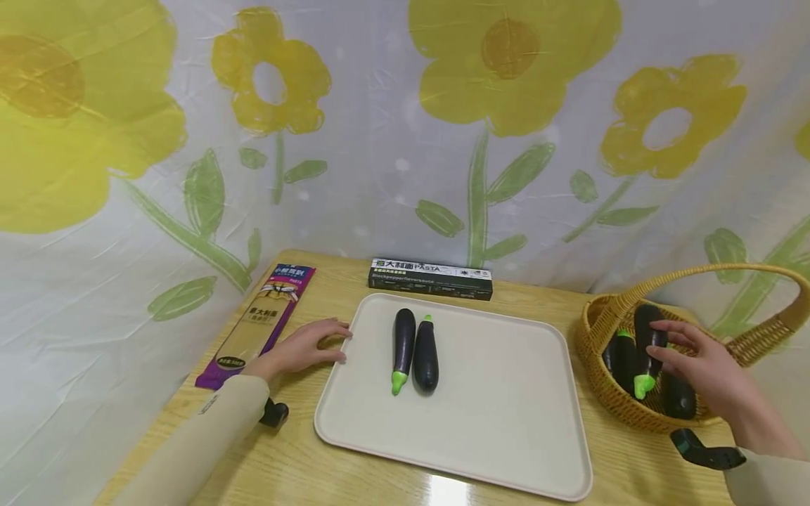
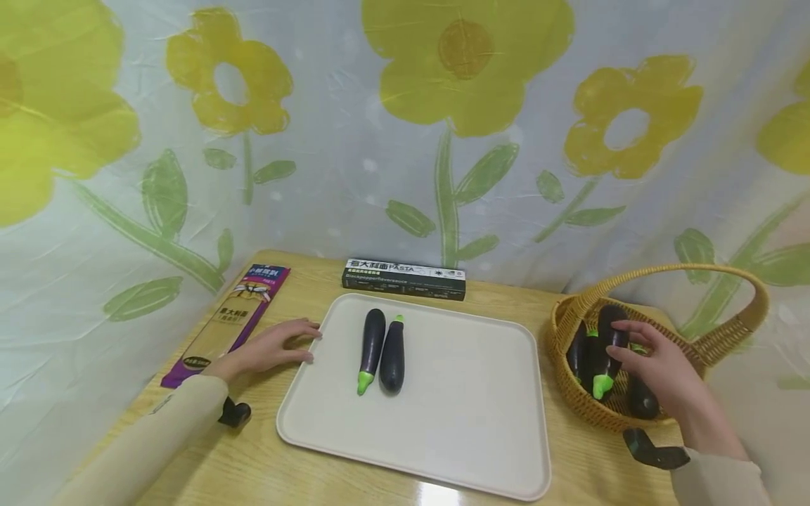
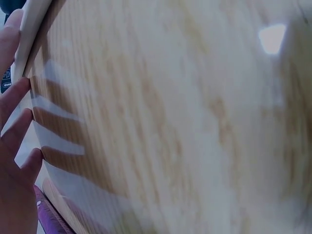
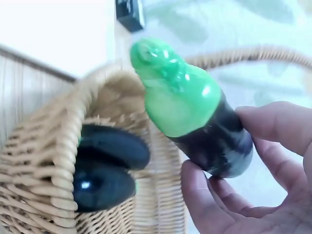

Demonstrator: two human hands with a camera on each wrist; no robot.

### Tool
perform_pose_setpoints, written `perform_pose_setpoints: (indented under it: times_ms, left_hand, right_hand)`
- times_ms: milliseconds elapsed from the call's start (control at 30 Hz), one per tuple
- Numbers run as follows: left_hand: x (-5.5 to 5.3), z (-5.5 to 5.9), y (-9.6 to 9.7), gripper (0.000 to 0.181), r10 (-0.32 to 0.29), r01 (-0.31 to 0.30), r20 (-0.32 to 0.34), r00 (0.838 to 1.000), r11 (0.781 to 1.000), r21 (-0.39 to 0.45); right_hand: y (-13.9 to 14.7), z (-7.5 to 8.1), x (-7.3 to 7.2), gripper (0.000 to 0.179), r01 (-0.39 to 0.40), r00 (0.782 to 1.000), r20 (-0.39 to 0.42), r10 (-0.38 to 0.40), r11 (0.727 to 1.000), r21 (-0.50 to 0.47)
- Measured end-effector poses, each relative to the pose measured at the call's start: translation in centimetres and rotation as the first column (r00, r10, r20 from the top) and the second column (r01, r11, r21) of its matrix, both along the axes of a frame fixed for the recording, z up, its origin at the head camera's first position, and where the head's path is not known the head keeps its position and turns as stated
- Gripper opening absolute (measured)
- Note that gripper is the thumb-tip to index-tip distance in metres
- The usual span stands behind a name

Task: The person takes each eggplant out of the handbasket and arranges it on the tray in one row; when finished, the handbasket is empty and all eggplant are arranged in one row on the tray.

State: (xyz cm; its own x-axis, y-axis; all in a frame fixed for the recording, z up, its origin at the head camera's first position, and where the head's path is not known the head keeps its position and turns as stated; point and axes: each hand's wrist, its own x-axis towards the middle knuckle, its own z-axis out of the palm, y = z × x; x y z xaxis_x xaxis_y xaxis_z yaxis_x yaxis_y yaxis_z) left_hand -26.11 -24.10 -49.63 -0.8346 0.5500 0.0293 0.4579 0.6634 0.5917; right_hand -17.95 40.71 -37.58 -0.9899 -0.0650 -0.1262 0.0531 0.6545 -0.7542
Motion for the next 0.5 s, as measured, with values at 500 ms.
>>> perform_pose_setpoints:
  times_ms: [500]
  left_hand:
    - [-0.2, 0.3, 0.2, 0.048, 0.004, -0.004, 0.023, 1.000, 1.000, 0.003]
  right_hand:
    - [-3.2, 1.0, 4.7, 0.043, -0.102, 0.995, 0.003, 0.102, 0.993, -0.052]
